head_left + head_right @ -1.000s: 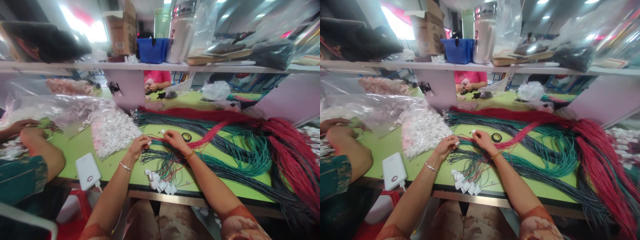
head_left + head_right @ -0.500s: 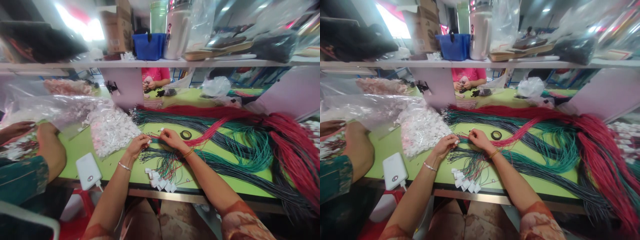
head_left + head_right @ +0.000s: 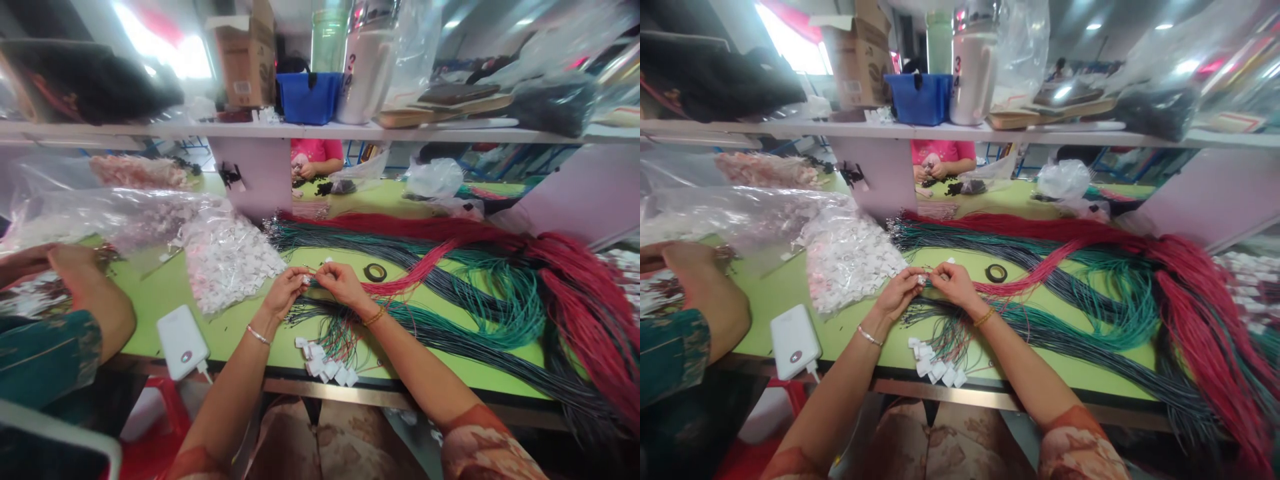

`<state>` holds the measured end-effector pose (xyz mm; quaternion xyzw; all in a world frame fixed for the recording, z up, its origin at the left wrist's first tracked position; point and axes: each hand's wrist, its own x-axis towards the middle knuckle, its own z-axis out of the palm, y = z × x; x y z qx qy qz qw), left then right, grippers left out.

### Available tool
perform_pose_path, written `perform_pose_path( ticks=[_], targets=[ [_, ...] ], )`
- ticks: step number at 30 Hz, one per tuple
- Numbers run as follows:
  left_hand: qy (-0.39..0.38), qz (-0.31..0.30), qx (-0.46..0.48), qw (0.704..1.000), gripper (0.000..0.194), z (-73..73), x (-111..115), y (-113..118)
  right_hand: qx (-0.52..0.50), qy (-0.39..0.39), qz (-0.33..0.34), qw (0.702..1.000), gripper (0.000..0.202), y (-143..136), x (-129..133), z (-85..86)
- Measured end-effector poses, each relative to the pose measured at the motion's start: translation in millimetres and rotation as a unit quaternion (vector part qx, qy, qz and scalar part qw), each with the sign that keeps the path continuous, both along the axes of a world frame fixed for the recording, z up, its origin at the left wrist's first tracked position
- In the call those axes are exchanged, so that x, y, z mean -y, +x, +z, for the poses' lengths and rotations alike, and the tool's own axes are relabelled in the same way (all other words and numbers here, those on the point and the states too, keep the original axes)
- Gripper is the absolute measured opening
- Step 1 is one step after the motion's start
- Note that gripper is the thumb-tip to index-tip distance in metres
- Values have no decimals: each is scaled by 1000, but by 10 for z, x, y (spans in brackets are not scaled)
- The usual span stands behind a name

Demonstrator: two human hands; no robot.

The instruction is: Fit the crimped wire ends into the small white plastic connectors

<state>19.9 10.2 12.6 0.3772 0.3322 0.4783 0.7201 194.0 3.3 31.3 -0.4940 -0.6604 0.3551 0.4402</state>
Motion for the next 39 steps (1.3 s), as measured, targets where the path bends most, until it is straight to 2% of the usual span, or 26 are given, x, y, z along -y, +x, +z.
perform_pose_path(
  ticks=[6, 17, 22, 30, 36, 39],
  targets=[
    [5, -1, 21, 1000, 28, -6, 8, 20, -5, -2, -22, 1000, 27, -54, -23, -123],
    [11, 9, 15, 1000, 30, 27, 16, 22, -26, -6, -33, 999, 23, -53, 7, -130],
    [12, 12, 8, 1000, 30, 29, 21, 40, 1, 8, -45, 999, 22, -23, -1, -149],
    [19, 34, -38, 999, 32, -55, 4, 112, 16, 24, -23, 999, 25, -78, 37, -200],
    [27, 43, -40, 998, 31, -53, -9, 111, 32, 40, 15, 999, 30, -45, 10, -182],
    [32, 39, -54, 997, 30, -71, -5, 117, 44, 35, 5, 998, 29, -62, 17, -228]
  ],
)
